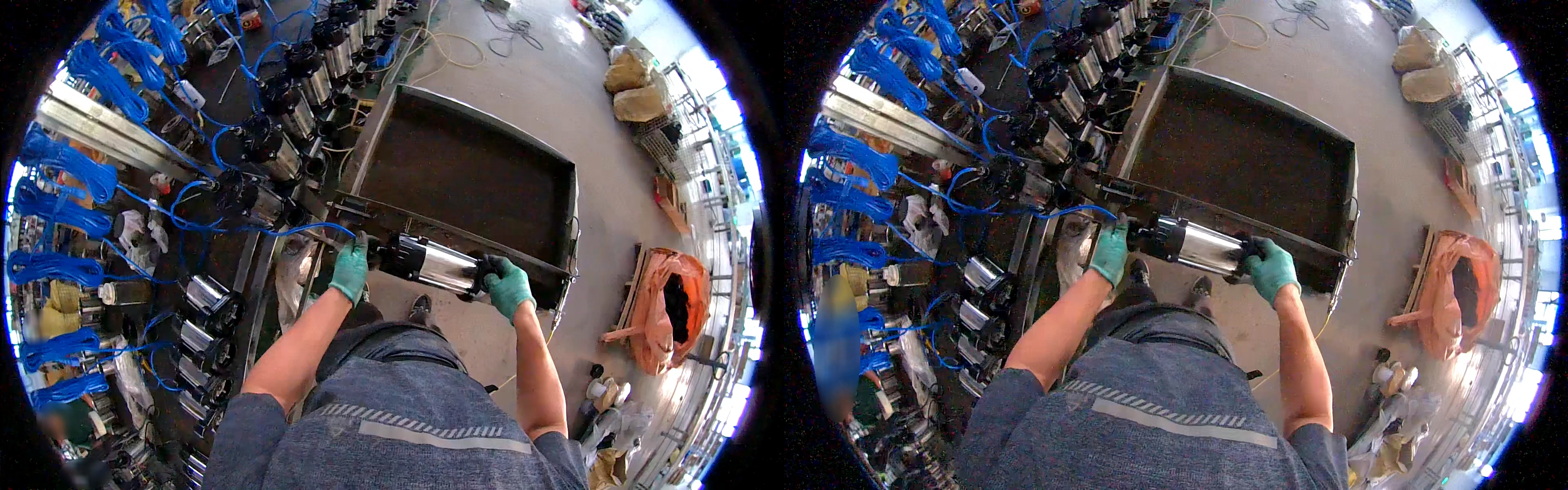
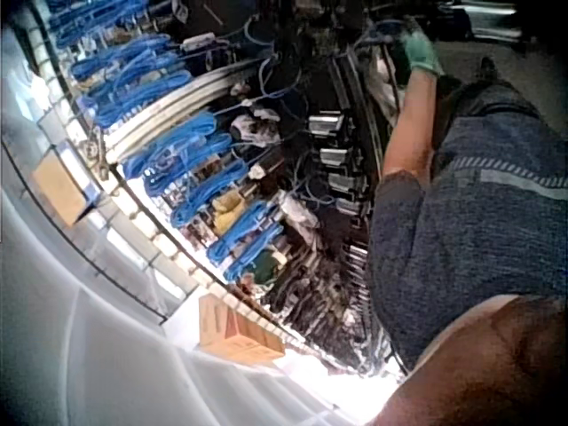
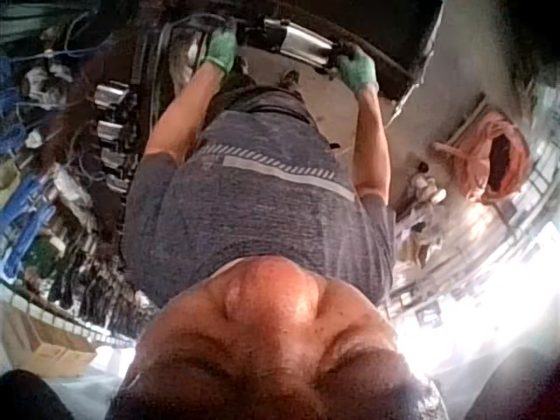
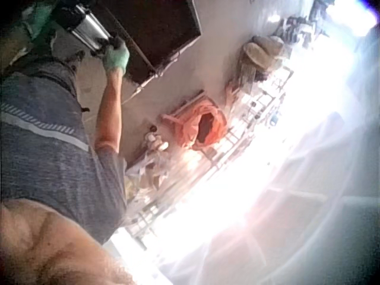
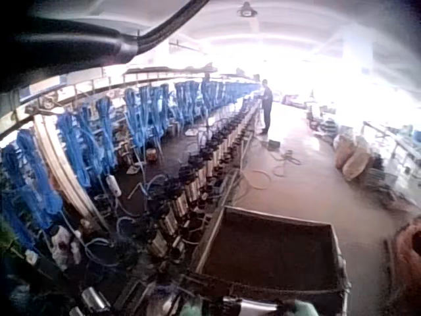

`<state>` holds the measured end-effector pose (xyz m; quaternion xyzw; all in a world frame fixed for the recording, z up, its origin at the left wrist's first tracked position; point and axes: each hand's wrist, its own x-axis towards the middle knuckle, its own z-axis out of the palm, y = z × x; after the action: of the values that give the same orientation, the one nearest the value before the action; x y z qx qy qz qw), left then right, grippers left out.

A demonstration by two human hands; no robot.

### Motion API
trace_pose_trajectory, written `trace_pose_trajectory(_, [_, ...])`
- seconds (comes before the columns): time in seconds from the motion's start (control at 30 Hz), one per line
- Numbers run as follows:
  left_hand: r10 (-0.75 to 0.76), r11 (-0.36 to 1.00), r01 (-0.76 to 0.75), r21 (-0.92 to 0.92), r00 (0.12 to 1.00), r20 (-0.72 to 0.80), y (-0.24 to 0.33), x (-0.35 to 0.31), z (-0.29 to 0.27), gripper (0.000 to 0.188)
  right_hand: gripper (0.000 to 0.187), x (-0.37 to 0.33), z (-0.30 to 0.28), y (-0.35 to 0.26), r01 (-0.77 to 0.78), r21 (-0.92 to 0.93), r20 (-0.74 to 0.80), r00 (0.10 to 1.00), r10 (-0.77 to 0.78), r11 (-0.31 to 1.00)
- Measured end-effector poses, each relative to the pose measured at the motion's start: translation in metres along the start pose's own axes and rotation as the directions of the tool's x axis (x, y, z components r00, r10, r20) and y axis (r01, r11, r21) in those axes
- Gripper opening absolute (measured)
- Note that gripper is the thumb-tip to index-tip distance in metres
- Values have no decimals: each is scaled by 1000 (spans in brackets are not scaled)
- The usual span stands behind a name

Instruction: The person assembles cylindrical metal pumps on a metal tray in a workshop. They connect blue pneumatic hoses to the pumps, tighten fittings with a wrench, and place the assembled units into a large metal bin. The person handles the pumps and hoses by hand, using a wrench for tightening.

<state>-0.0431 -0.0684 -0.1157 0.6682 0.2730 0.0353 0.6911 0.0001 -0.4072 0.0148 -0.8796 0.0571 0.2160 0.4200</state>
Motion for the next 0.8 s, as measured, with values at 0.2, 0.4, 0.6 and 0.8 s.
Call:
trace_pose_trajectory(0.2, [-453, 886, 442, 139, 890, 54, 0, 37, 17, 54, 41, 26, 7, -12, -2, -383, -45, 999, -16, 924])
trace_pose_trajectory(0.4, [-313, 808, 130, 575, 921, 232, 12, 38, -2, 41, 37, 23, 13, -26, -39, -403, -125, 992, -12, 914])
trace_pose_trajectory(0.6, [268, 782, -397, 480, 910, 316, 41, -7, 10, 44, 54, -6, 23, -5, 115, -146, -259, 954, -150, 983])
trace_pose_trajectory(0.8, [158, 879, -299, 371, 918, 363, 36, -19, 38, 67, 47, -26, 19, 76, 41, 452, -283, 954, 100, 891])
